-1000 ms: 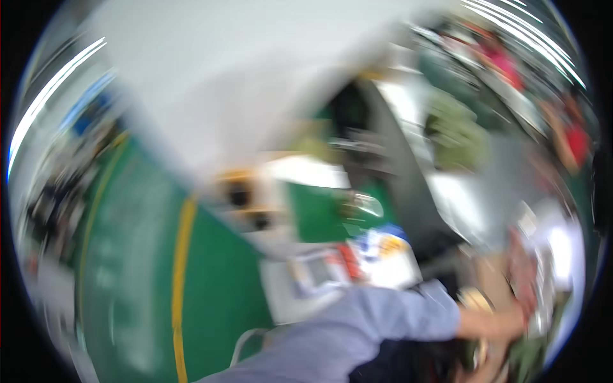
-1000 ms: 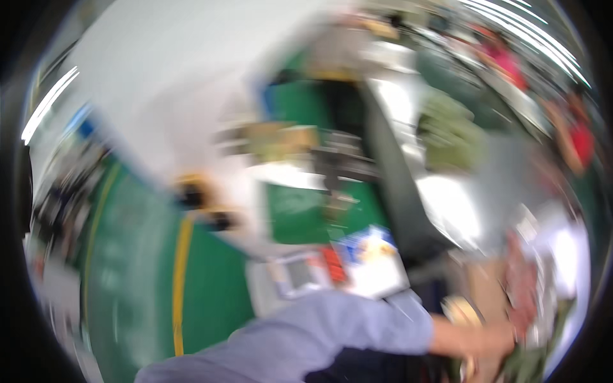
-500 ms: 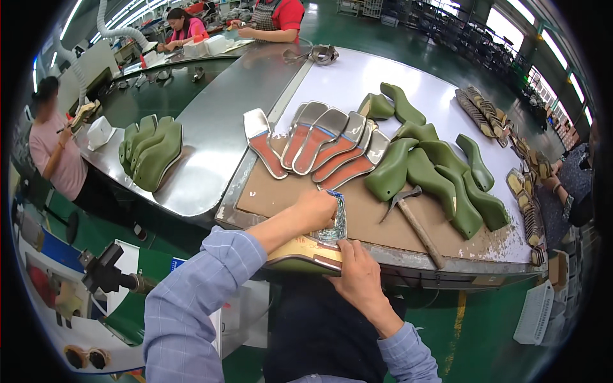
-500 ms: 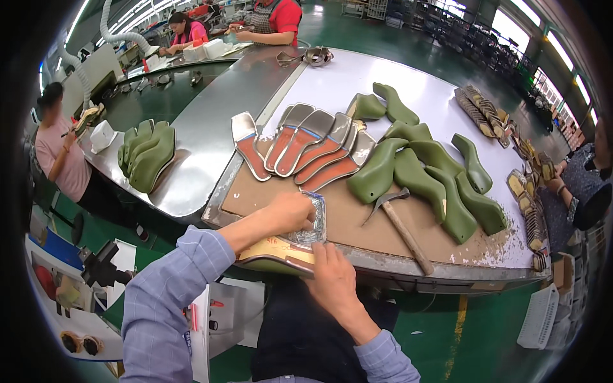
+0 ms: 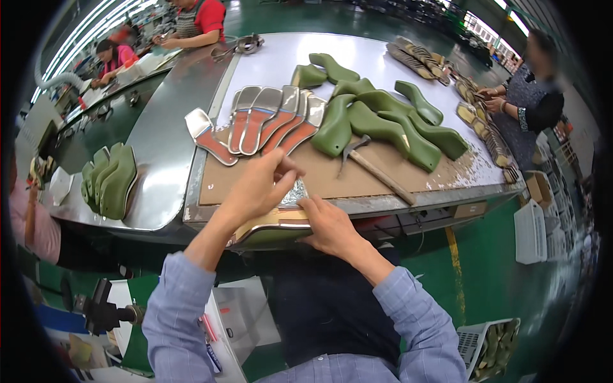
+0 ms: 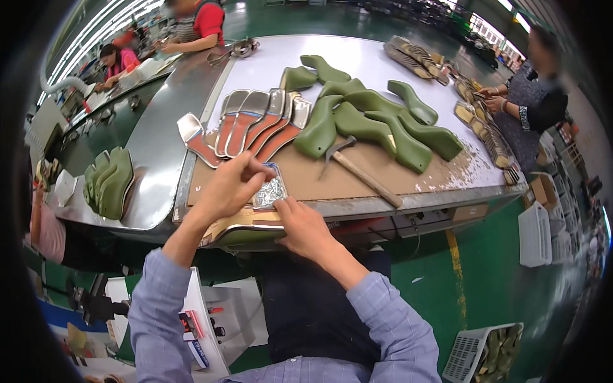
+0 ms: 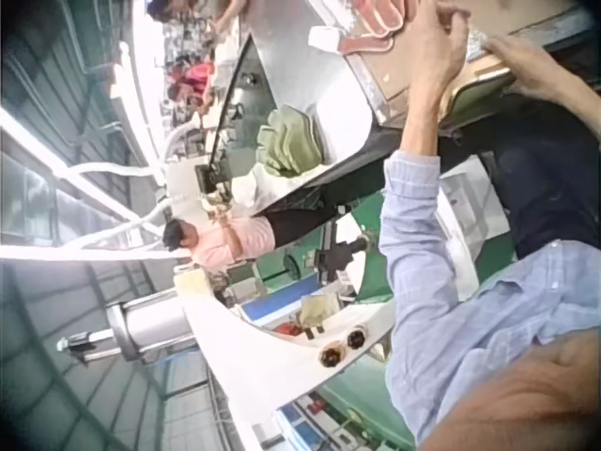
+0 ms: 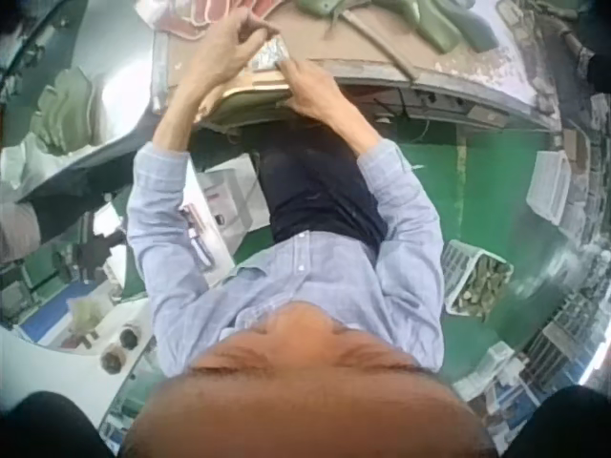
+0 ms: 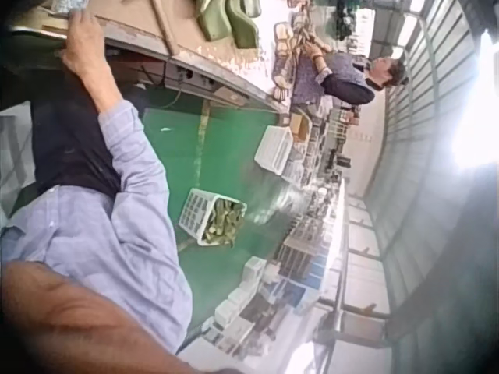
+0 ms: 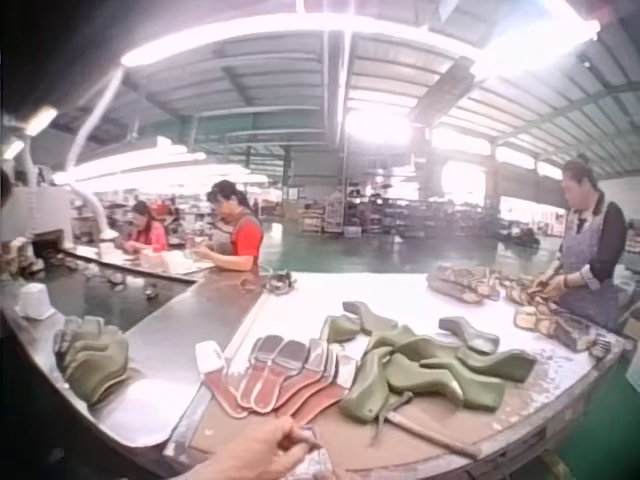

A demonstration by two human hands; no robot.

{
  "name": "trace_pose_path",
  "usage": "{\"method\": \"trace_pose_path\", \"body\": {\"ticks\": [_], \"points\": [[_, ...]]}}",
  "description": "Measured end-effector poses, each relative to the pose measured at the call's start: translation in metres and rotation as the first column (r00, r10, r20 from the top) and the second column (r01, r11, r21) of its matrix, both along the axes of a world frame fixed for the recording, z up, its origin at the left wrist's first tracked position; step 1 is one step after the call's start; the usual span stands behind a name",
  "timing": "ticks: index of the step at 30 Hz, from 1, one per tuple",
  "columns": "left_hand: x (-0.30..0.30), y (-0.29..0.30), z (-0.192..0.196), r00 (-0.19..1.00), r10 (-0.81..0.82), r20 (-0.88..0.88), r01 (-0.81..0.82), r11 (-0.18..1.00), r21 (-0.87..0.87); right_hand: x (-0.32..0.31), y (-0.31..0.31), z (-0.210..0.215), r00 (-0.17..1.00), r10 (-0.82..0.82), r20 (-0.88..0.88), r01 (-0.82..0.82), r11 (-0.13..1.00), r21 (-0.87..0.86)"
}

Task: The person assembles green slipper uppers onto insoles at a factory workstation. They repeatedly pick up a slipper upper and an insole, align them, and use a hammer to drive staples from a foil-wrapped pack into the insole to secure the upper. Completed units are placed on a metal tray to the left.

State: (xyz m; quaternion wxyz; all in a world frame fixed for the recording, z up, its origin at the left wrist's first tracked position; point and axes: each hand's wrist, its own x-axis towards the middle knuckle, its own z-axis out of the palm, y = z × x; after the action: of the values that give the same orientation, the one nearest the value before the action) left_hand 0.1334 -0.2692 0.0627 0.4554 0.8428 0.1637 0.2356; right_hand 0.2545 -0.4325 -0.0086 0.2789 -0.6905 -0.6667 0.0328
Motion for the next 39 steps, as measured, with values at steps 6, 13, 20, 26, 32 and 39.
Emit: {"method": "trace_pose_path", "body": {"ticks": [6,13,20,26,32,39], "points": [[-0.040,-0.034,-0.034,0.996,0.092,-0.014,-0.091,0.995,0.045,0.007,0.001,0.001,0.994,0.090,-0.067,-0.096,0.991,-0.097],[-0.041,-0.043,-0.029,0.993,0.114,-0.002,-0.113,0.978,-0.178,0.089,-0.009,0.046,0.958,-0.101,-0.269,0.063,0.987,-0.147],[-0.015,-0.057,-0.016,0.953,0.227,-0.203,-0.234,0.972,-0.012,0.182,-0.047,-0.008,0.897,-0.280,0.341,0.324,0.943,-0.078],[-0.001,-0.071,-0.013,0.837,0.352,-0.420,-0.285,0.934,0.214,0.188,-0.034,-0.015,0.971,-0.194,0.138,0.212,0.968,-0.131],[0.000,-0.072,-0.018,0.833,0.387,-0.395,-0.292,0.914,0.281,0.131,-0.079,0.046,0.570,-0.287,-0.770,0.286,0.948,-0.141],[0.003,-0.073,-0.021,0.883,0.340,-0.322,-0.220,0.908,0.356,0.114,-0.129,0.041,0.686,-0.105,-0.720,0.117,0.993,-0.034]]}}
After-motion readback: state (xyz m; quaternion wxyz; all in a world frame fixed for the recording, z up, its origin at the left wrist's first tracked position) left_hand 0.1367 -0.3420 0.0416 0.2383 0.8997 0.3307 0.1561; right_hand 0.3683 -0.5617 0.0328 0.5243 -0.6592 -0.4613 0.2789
